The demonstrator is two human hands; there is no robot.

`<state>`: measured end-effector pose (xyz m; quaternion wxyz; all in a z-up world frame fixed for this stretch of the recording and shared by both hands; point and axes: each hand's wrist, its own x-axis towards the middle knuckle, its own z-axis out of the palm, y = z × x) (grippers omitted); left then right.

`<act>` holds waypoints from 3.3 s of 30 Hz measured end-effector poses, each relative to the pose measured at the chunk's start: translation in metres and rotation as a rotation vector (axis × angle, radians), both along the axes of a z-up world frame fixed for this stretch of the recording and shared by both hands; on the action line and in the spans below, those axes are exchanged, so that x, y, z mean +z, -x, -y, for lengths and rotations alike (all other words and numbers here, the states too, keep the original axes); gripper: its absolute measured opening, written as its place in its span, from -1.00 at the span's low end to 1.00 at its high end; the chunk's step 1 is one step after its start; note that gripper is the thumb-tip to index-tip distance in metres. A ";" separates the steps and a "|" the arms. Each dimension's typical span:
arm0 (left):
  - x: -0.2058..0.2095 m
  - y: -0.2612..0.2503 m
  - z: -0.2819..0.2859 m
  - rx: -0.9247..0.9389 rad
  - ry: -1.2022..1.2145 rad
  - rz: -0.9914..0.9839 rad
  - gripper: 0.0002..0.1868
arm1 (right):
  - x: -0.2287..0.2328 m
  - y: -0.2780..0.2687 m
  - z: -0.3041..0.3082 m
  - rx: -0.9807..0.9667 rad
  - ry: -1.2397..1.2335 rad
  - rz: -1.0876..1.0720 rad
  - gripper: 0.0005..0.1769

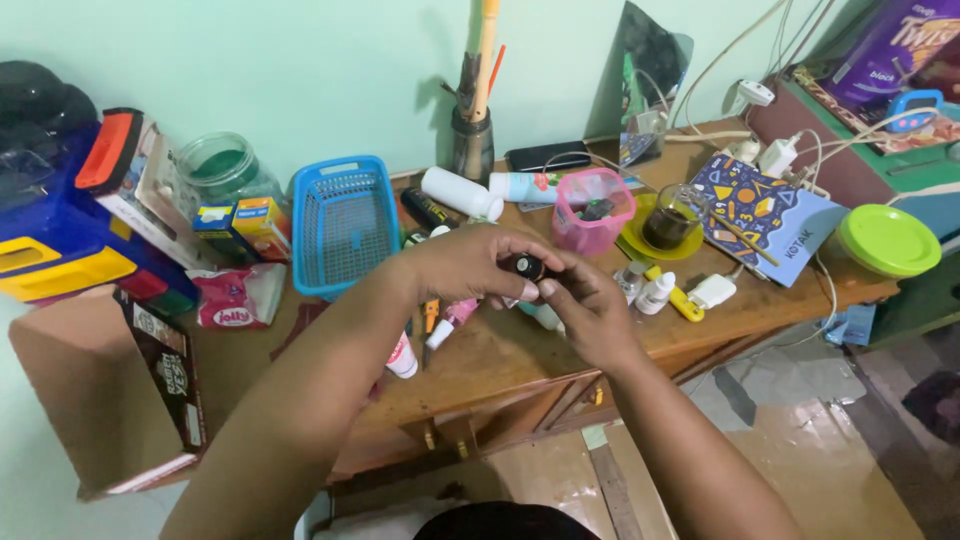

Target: Organizing and sorting various toiletry bottles, tubes, and items into a blue basket on a desk.

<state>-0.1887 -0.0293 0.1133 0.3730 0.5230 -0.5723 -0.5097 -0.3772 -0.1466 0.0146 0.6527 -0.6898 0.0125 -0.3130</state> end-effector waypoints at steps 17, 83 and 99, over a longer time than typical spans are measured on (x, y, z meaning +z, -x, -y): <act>-0.134 0.117 -0.005 0.631 0.370 0.987 -0.67 | -0.069 0.128 0.067 -0.478 0.024 -0.167 -0.60; -0.100 -0.139 -0.060 0.470 0.105 0.890 -0.57 | 0.039 -0.104 -0.015 -0.232 0.834 -0.389 -0.62; -0.100 -0.142 -0.067 0.445 0.052 0.791 -0.58 | -0.005 -0.222 0.113 -0.440 1.418 -1.055 -0.43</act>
